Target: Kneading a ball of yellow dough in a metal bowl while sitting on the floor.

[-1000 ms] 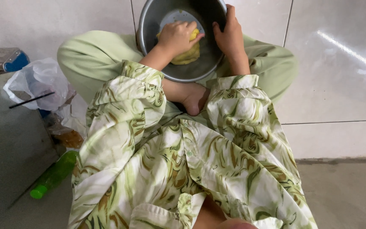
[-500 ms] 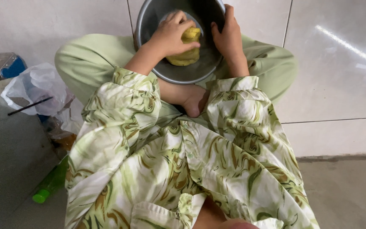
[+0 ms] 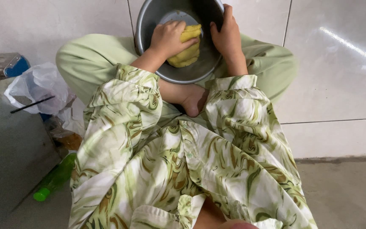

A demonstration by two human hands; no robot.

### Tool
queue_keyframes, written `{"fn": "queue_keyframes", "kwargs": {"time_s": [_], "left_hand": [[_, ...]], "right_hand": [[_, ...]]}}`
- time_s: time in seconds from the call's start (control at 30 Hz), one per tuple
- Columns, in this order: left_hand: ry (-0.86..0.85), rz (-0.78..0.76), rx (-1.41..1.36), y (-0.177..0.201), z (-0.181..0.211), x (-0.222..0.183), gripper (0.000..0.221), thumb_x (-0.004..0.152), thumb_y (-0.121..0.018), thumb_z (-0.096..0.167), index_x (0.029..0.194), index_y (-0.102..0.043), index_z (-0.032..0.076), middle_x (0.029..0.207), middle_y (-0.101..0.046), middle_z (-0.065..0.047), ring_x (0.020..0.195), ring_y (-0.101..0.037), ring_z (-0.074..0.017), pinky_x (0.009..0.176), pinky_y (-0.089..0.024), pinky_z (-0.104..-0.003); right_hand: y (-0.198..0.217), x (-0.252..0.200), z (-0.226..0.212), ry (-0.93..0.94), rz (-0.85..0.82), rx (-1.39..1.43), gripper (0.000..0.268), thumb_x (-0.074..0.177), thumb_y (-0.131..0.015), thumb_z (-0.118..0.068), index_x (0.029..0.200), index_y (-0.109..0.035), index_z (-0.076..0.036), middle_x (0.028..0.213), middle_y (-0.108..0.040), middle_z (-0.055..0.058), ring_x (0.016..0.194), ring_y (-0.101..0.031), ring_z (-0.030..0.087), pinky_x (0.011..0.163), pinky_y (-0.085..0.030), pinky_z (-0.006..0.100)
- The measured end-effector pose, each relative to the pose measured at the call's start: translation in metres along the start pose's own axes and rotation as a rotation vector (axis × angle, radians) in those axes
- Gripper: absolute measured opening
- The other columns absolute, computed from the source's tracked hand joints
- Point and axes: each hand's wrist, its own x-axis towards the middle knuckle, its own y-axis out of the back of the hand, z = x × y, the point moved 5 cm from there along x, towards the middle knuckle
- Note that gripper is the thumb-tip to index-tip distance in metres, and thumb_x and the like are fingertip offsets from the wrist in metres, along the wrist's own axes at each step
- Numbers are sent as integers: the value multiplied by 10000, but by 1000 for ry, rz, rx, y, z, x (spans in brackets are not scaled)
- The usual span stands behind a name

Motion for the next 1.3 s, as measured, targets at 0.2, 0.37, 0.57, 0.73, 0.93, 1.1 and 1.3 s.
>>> {"fn": "queue_keyframes", "kwargs": {"time_s": [0.2, 0.37, 0.57, 0.73, 0.93, 1.1, 1.3], "left_hand": [[31, -72, -47, 2, 0, 4, 512, 875, -648, 579, 729, -651, 89, 606, -636, -62, 428, -572, -255, 421, -461, -345], [43, -75, -116, 11, 2, 4, 486, 887, -648, 540, 723, -664, 83, 609, -651, -68, 440, -580, -261, 426, -464, -352], [206, -344, -300, -7, -20, 5, 464, 904, -629, 491, 863, -595, 30, 793, -630, -123, 667, -597, -315, 638, -467, -435], [241, -369, -331, 16, -43, 8, 417, 901, -623, 227, 1226, -514, -10, 1123, -558, -156, 942, -596, -352, 802, -485, -424], [146, -151, -377, 80, -49, 32, 147, 863, -645, 144, 998, -678, 97, 863, -660, -28, 683, -628, -230, 581, -498, -368], [157, 141, -171, 57, -89, 26, 207, 834, -695, 175, 967, -635, 27, 841, -665, -151, 680, -617, -343, 613, -491, -433], [369, 25, -291, 8, -94, 18, 266, 885, -535, 155, 1149, -516, 184, 963, -682, -98, 759, -650, -368, 622, -516, -477]], "right_hand": [[-6, 0, 12, -11, 1, -16, 511, 839, -623, -29, 1255, -332, -86, 1071, -618, 242, 930, -644, 402, 758, -522, 432], [-1, 1, 1, -34, -24, 15, 486, 829, -605, -7, 1237, -354, -86, 1057, -629, 239, 921, -654, 394, 741, -521, 431], [-7, -1, 6, -6, 11, 2, 624, 853, -626, 11, 1348, -274, -133, 1190, -527, 208, 1051, -602, 362, 889, -514, 411], [9, 1, -41, 86, 173, -225, 642, 840, -647, 13, 1377, -323, -122, 1329, -417, 166, 1169, -501, 347, 1031, -405, 418], [-27, 5, -84, 282, 16, -210, 338, 822, -703, -70, 1140, -588, -54, 1155, -537, 113, 1018, -560, 291, 889, -441, 375], [-122, 18, -12, 54, -272, -131, 985, 836, -841, -436, 1463, -123, -188, 1320, -373, 223, 1152, -524, 391, 943, -495, 428], [-87, 25, -85, 220, -221, -217, 631, 643, -901, -277, 1074, -498, -52, 998, -463, 127, 852, -505, 324, 759, -469, 420]]}}
